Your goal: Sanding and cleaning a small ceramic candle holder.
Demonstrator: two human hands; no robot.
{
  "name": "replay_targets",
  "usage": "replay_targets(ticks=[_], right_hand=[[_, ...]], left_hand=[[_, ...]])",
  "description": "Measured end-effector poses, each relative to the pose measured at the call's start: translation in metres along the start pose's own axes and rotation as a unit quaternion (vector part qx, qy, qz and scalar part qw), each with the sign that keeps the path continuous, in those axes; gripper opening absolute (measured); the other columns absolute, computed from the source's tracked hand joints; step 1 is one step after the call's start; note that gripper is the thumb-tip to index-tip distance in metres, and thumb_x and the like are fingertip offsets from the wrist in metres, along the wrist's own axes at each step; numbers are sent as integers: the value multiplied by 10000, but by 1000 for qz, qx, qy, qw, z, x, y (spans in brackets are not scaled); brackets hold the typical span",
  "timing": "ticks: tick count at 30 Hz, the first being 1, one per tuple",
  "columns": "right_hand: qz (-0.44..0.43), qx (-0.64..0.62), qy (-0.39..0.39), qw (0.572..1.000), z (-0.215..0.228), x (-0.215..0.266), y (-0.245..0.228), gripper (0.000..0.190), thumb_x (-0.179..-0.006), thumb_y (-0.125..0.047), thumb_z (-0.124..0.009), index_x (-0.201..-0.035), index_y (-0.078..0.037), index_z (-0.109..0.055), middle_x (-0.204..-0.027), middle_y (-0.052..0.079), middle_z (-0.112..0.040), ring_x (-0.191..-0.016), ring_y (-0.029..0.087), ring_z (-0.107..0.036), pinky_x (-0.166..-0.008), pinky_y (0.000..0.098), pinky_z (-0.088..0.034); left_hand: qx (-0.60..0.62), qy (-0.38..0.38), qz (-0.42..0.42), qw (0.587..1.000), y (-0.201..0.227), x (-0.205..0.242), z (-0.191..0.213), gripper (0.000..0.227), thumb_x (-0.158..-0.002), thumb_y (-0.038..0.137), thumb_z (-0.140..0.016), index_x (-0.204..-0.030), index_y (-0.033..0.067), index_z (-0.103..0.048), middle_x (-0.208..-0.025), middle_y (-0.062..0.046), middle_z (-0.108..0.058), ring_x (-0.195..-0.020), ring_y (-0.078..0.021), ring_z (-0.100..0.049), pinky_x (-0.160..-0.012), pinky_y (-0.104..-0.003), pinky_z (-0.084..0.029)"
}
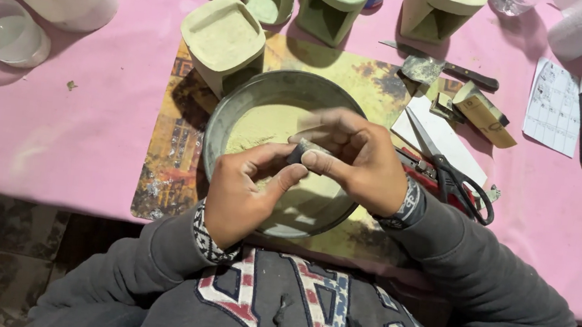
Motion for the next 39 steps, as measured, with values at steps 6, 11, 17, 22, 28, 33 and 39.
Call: replay_targets(ticks=[6,11,17,22,28,33,39], right_hand=[[23,-88,-26,996,18,-3,15,206,-997,-23,-680,-1150,38,-556,-1216,149,-749,-1167,197,-704,-1012,329,-568],[15,-173,-14,985,17,0,12,258,-1014,-66,-655,-1236,39,-574,-1032,129,-713,-1007,227,-746,-951,415,-647],[22,-43,30,998,19,9,19,244,-989,-34,-664,-1211,56,-619,-995,117,-730,-899,187,-754,-809,348,-655],[72,66,49,994,22,17,14,224,-996,-14,-698,-1208,55,-675,-1029,121,-760,-917,147,-726,-817,279,-601],[28,38,53,997,16,13,11,382,-908,-25,-737,-1272,2,-621,-1044,74,-752,-974,111,-723,-846,253,-595],[21,-30,52,998,22,15,35,206,-954,-59,-738,-1137,26,-695,-1028,71,-736,-895,103,-691,-797,253,-584],[22,-1,57,998,25,16,35,157,-976,-66,-727,-1101,25,-695,-950,66,-716,-843,106,-665,-750,248,-553]], left_hand=[[-275,15,-210,938,32,0,30,408,-852,271,-872,-1145,21,-737,-1050,-152,-771,-910,-215,-773,-822,-333,-626],[-290,73,-159,941,58,-13,70,351,-880,240,-847,-1150,35,-755,-1019,-111,-789,-866,-178,-774,-785,-308,-621],[-187,-9,-147,971,57,-19,19,268,-863,159,-849,-1078,25,-764,-990,-106,-789,-854,-165,-780,-760,-283,-618],[-176,-7,-154,972,55,-20,5,184,-859,84,-830,-1021,18,-774,-994,-114,-795,-874,-173,-786,-760,-282,-612],[-169,-1,-162,972,57,-15,5,167,-876,39,-805,-1040,18,-777,-980,-112,-791,-868,-177,-789,-761,-266,-616],[-164,5,-156,974,52,-13,4,172,-874,29,-809,-1042,18,-774,-962,-110,-789,-842,-168,-784,-729,-262,-605],[-271,19,-236,933,46,-20,28,342,-856,231,-889,-1073,14,-739,-1033,-134,-768,-935,-207,-769,-839,-316,-623]])
Point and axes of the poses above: each hand's wrist, its own x-axis away from the middle knuckle, its own z-axis out of the back of the hand, y = z × x, the point moved 6 cm from there along -x, towards the middle knuckle
